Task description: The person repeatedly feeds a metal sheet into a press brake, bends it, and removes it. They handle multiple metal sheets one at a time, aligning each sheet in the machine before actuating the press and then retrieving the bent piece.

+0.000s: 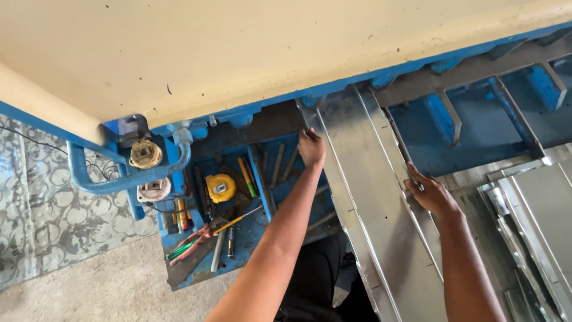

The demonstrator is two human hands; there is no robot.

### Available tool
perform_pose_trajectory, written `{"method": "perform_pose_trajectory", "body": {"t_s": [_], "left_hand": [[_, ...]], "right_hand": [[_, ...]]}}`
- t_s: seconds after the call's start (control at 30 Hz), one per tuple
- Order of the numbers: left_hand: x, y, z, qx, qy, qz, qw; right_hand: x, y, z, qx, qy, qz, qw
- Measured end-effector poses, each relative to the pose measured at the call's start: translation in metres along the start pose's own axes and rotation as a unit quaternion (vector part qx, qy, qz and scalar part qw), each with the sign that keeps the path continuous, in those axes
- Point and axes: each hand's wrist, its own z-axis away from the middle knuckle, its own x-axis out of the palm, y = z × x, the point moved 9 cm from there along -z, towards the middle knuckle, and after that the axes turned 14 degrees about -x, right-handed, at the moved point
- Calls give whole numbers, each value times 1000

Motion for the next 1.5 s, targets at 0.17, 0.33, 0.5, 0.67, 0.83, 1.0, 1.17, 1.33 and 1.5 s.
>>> {"method": "perform_pose_trajectory", "body": {"t_s": [0.17,0.33,0.5,0.67,0.83,1.0,1.17,1.33,1.5], "left_hand": [[3,-6,-4,4,18,-19,1000],[5,-13,-8,-28,17,-27,999],[-1,-4,-2,-40,7,2,999],[-7,2,1,-37,8,-7,999],[-9,4,4,-40,4,10,999],[-6,0,2,-53,10,-13,998],[-4,-1,-1,-38,17,-23,999],[-6,-2,0,-44,11,-11,999],[-4,-2,-4,-17,23,-41,999]], "right_hand": [[0,-2,2,-1,-12,16,1000],[0,-3,3,16,-24,18,999],[1,-1,3,3,-2,4,1000],[4,2,1,6,-8,7,1000],[2,-1,4,15,-15,14,1000],[-2,-10,3,-12,-2,11,1000],[0,-7,9,25,-31,5,999],[8,0,3,13,-26,21,999],[6,-5,4,15,-23,38,999]]}}
